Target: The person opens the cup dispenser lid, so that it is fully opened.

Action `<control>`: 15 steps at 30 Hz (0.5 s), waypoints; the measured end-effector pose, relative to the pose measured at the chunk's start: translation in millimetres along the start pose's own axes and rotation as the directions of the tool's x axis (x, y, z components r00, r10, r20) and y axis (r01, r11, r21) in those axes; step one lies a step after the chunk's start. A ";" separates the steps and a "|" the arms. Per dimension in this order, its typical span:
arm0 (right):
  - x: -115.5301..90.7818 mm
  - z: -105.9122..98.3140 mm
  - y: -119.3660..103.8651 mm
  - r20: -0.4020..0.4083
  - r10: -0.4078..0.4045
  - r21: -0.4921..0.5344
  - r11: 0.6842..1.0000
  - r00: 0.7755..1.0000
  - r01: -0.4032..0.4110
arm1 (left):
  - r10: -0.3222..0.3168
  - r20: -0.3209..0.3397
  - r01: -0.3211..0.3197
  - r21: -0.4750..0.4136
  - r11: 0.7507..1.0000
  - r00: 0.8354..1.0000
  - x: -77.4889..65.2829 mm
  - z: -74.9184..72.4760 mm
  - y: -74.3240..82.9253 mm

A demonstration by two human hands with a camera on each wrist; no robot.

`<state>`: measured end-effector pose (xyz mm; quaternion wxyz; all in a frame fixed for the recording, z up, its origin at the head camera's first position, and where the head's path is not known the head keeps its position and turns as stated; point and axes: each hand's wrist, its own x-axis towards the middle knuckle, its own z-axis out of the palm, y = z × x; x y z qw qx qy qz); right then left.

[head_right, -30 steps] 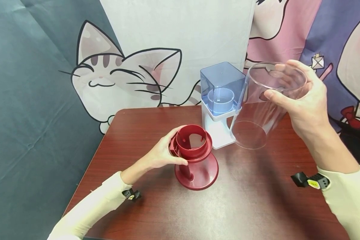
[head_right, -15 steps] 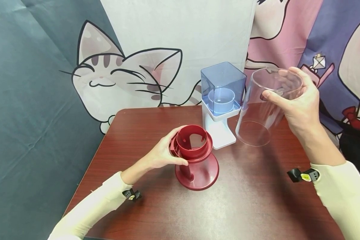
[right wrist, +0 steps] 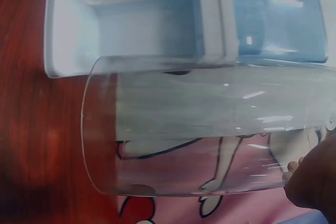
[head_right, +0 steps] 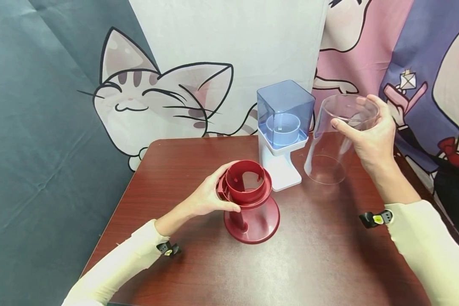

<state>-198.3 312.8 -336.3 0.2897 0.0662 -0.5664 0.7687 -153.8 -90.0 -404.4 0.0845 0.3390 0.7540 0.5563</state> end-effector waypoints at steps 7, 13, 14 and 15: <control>3.5 -6.6 18.6 -0.046 0.017 -0.137 0.990 0.999 -0.023 | 0.007 0.002 -0.007 -0.008 1.000 1.000 0.1 0.7 -0.8; 5.6 -7.5 33.3 -0.067 0.007 -0.110 0.994 0.998 -0.014 | 0.008 0.003 -0.008 -0.002 1.000 1.000 0.0 0.4 -0.6; 6.0 -7.8 35.3 -0.069 0.007 -0.130 0.991 0.998 -0.016 | 0.009 0.003 -0.009 -0.001 1.000 1.000 0.0 0.2 -0.6; 6.4 -8.2 37.3 -0.072 0.006 -0.164 0.986 0.997 -0.017 | 0.010 0.003 -0.010 0.000 1.000 1.000 0.0 0.1 -0.5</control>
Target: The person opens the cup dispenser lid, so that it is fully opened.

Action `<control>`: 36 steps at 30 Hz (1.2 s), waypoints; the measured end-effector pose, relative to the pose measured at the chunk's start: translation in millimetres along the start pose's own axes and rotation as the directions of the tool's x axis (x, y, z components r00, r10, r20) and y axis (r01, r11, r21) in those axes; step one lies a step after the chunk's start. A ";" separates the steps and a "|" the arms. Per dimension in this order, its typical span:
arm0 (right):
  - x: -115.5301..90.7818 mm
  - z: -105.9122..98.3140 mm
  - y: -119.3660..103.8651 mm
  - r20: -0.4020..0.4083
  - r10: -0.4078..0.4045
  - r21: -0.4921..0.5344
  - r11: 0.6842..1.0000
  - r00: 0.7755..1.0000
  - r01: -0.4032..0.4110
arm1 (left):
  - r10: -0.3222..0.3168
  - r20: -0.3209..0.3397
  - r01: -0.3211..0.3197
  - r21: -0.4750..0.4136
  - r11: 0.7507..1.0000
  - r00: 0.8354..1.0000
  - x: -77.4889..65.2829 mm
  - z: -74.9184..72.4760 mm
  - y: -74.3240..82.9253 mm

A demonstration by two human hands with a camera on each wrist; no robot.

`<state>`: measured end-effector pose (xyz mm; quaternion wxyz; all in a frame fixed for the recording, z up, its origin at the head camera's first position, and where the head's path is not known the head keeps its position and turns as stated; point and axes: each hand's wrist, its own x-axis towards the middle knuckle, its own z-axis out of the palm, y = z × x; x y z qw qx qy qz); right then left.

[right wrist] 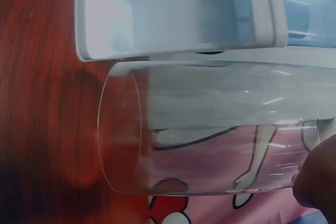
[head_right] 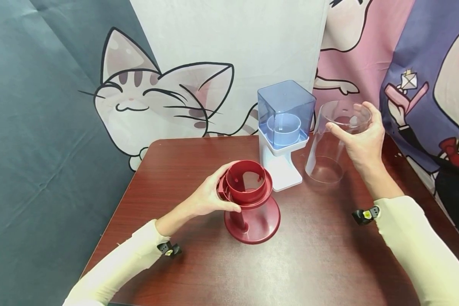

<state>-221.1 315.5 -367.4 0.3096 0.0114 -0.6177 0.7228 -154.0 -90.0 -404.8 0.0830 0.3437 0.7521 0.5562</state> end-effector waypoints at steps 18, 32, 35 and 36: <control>0.5 0.1 21.3 0.010 0.057 -0.417 0.908 0.998 -0.048 | 0.001 -0.005 -0.001 0.000 1.000 1.000 0.2 -0.5 -0.2; 6.1 -8.2 34.5 0.031 0.063 -0.400 0.915 0.998 -0.046 | 0.014 -0.005 -0.014 0.011 1.000 1.000 0.3 0.3 -0.4; 6.4 -10.7 33.3 0.036 0.084 -0.421 0.905 0.996 -0.062 | 0.011 -0.011 -0.011 0.002 1.000 1.000 -0.2 1.1 -1.2; 6.4 -11.4 32.9 0.039 0.088 -0.422 0.904 0.995 -0.064 | 0.010 -0.013 -0.010 0.002 1.000 1.000 -0.3 1.2 -1.5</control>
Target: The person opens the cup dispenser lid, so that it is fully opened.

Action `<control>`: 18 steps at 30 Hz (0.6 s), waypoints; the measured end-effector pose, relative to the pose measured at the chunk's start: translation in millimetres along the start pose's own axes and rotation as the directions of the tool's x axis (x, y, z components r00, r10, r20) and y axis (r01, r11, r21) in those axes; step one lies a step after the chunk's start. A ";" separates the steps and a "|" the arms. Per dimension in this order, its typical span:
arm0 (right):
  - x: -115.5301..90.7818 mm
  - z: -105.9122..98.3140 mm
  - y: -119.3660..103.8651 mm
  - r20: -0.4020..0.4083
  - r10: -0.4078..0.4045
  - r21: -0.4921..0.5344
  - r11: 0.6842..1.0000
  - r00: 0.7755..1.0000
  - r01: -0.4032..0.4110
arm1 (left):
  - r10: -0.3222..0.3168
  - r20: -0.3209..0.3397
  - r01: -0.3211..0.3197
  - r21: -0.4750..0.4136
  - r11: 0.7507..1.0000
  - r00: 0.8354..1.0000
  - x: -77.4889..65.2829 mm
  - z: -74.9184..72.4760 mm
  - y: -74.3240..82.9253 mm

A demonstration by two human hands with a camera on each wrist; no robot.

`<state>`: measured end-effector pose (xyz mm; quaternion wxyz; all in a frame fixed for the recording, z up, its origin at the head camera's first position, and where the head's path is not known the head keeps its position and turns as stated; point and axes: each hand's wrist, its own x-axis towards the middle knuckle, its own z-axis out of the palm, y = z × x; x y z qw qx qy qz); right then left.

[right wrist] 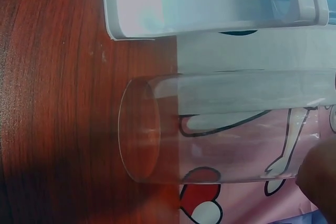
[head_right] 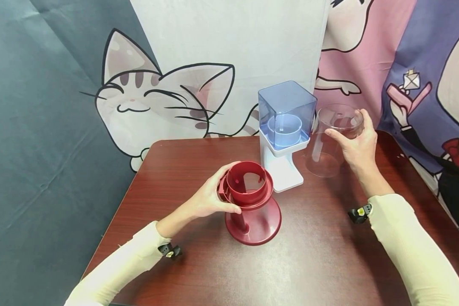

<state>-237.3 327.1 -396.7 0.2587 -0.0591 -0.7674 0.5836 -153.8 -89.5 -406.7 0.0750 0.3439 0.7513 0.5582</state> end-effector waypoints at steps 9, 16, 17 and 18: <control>-2.3 -2.9 -2.5 0.009 0.000 0.143 0.990 1.000 -0.001 | -0.013 0.015 0.012 0.063 0.998 1.000 -2.2 -0.8 0.3; -5.4 -4.6 -5.7 0.004 0.027 0.203 0.979 1.000 -0.028 | -0.016 0.008 0.016 0.076 0.997 1.000 -2.9 -0.4 2.2; -5.7 -5.0 -6.4 0.004 0.029 0.169 0.985 1.000 -0.029 | -0.018 0.004 0.017 0.075 0.997 1.000 -2.9 -0.4 2.5; -5.9 -5.5 -7.2 0.004 0.030 0.131 0.991 1.000 -0.030 | -0.018 0.001 0.018 0.073 0.997 1.000 -3.0 -0.4 3.0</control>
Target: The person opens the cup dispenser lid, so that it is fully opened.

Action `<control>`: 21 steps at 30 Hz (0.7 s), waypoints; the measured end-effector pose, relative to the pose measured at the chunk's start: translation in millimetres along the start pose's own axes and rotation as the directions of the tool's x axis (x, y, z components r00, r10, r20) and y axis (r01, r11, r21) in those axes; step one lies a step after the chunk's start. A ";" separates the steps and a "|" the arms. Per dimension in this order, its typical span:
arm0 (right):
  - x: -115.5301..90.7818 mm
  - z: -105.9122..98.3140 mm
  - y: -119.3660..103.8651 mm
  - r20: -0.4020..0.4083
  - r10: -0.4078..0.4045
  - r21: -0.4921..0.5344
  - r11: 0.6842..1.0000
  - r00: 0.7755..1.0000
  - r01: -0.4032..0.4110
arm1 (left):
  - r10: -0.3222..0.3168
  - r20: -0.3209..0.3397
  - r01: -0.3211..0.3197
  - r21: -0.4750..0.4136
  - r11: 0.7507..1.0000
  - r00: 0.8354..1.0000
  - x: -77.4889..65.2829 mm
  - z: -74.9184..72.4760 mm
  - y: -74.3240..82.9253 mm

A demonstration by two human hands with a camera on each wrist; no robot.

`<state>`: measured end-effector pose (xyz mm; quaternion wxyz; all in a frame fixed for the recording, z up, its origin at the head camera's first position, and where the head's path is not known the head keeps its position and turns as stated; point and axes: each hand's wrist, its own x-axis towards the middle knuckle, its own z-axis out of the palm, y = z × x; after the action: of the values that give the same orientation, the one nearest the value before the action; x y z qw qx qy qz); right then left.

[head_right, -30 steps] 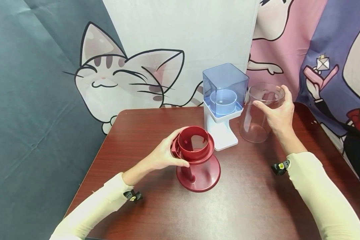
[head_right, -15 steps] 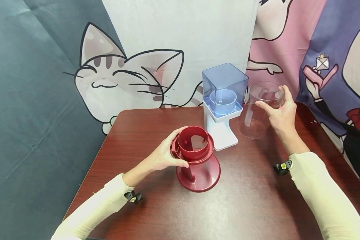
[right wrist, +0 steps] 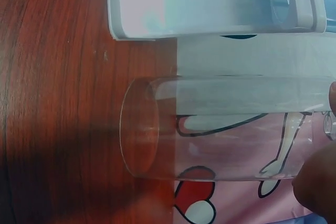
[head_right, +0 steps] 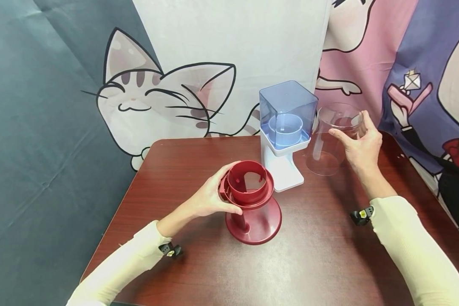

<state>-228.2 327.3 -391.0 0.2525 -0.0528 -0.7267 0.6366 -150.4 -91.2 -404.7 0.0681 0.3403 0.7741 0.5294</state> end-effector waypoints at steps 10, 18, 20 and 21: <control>-7.6 -0.7 -21.8 0.042 -0.007 -0.110 0.994 0.999 0.012 | 0.024 -0.057 -0.023 0.005 1.000 0.998 -1.9 -1.7 -0.7; -30.1 18.1 -57.6 -0.079 -0.238 -0.077 0.970 0.968 0.232 | 0.024 -0.107 -0.020 0.032 0.999 0.994 -2.8 -17.6 4.8; -35.9 23.9 -64.8 -0.090 -0.280 -0.061 0.960 0.956 0.275 | 0.023 -0.118 -0.020 0.028 0.999 0.993 -2.2 -22.8 6.1; -38.6 26.7 -67.7 -0.089 -0.299 -0.049 0.954 0.950 0.296 | 0.023 -0.124 -0.020 0.027 0.999 0.992 -1.9 -25.6 6.7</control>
<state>-189.7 275.5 -339.7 0.3789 0.0224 -0.7246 0.5752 -157.8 -110.8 -388.4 0.0097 0.3159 0.7798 0.5404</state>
